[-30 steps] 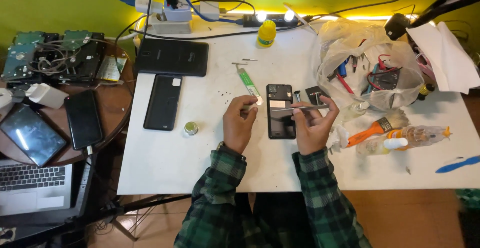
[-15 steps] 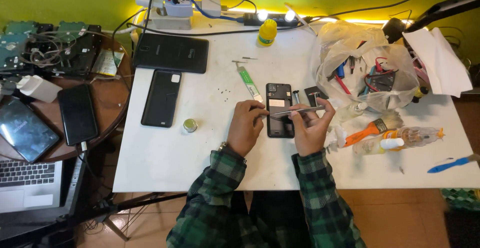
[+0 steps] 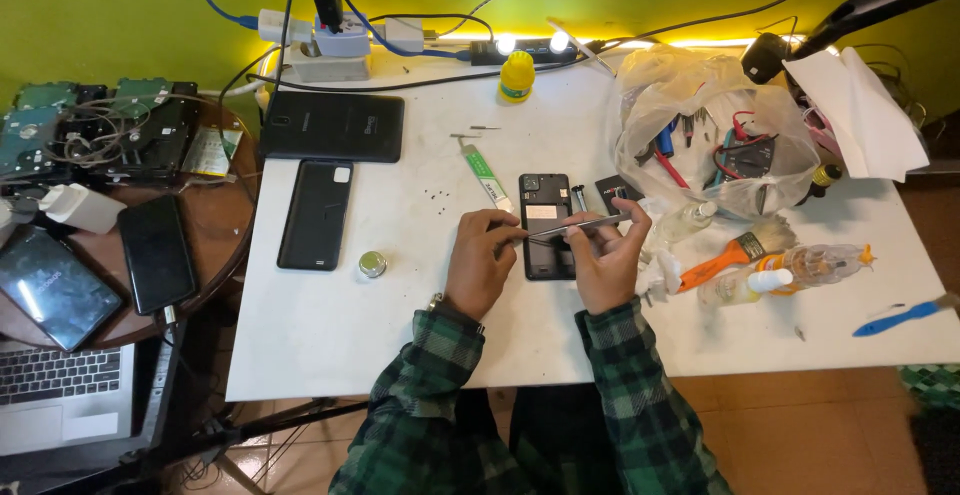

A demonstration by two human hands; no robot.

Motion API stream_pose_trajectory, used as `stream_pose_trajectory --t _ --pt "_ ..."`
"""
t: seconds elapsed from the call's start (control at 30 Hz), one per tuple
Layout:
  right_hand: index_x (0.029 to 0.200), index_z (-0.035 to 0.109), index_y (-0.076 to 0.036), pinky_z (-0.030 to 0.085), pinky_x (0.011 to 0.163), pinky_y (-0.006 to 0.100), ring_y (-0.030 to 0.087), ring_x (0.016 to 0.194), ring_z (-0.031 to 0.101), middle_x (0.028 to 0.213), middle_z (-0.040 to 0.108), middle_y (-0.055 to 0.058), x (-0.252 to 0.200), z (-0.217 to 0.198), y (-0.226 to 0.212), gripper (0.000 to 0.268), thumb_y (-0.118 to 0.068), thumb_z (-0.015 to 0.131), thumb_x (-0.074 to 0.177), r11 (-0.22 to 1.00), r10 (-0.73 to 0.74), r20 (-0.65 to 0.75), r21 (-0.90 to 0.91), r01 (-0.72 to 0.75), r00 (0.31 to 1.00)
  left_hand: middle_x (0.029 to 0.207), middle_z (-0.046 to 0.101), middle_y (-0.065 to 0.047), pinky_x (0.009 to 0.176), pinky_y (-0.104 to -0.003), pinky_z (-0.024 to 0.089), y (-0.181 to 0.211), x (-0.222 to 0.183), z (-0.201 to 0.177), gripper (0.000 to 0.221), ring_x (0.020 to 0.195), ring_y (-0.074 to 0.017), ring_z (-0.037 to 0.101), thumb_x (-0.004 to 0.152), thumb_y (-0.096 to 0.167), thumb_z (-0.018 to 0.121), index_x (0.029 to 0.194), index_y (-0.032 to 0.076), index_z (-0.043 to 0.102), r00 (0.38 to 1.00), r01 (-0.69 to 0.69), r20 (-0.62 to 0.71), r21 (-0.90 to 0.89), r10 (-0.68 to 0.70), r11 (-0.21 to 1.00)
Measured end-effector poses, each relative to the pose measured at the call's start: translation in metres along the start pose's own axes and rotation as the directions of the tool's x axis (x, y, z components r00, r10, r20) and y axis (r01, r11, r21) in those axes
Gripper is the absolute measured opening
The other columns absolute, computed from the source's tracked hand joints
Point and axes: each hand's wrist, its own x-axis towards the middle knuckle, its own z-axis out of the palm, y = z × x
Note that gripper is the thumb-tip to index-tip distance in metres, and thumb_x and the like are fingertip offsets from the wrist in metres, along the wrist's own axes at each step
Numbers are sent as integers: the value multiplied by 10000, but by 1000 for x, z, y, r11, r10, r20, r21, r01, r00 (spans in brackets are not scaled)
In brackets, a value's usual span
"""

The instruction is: A person is repairing a smartphone at a workbench, using a small tool to manipulate internal components.

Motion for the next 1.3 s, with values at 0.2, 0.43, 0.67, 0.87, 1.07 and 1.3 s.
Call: stream_pose_trajectory --t 0.2,0.43,0.67,0.87,1.07,1.3 --pt "1400 239 -78 621 764 345 230 820 688 930 727 195 0 0 -2 638 66 637 922 1000 18 4 22 -18 1000 1123 651 -108 1079 -356 473 1 -1 0 227 1180 -291 555 839 -98 662 960 44 789 999 -9 -45 -6 9 1000" --pt "1404 241 -70 621 774 354 235 822 690 939 729 198 0 1 -3 638 57 643 926 1000 18 8 8 -18 1000 1121 652 -102 1082 -362 471 -1 -1 2 218 1186 -286 553 830 -89 675 950 50 792 999 -10 -48 -15 9 1000" --pt "1417 237 -71 614 762 353 245 806 689 931 726 203 0 0 -3 664 82 635 908 1000 16 -2 10 -16 1000 1123 652 -108 1088 -352 470 1 -1 2 219 1194 -285 551 837 -95 675 958 43 795 999 -3 -53 -20 2 1000" --pt "1426 237 -77 620 763 358 253 817 693 938 723 209 0 1 -1 677 90 634 903 1000 14 -14 24 -14 1000 1121 651 -105 1087 -358 473 -2 -2 2 226 1191 -290 553 833 -97 671 953 49 794 998 -24 -60 -22 22 999" --pt "1430 243 -75 630 746 374 265 810 701 930 721 220 -2 1 -8 678 99 628 900 999 9 -45 34 -7 999 1096 652 -93 1069 -367 484 -7 -2 5 228 1169 -289 561 819 -82 661 945 58 790 994 -53 -94 -27 50 998" --pt "1523 150 -63 629 748 392 290 859 723 946 725 226 -3 4 -17 771 83 630 938 994 -110 -59 19 111 992 992 689 -51 964 -367 543 -1 -2 1 263 1048 -271 631 815 -91 628 888 108 783 965 -78 -259 -108 48 991"
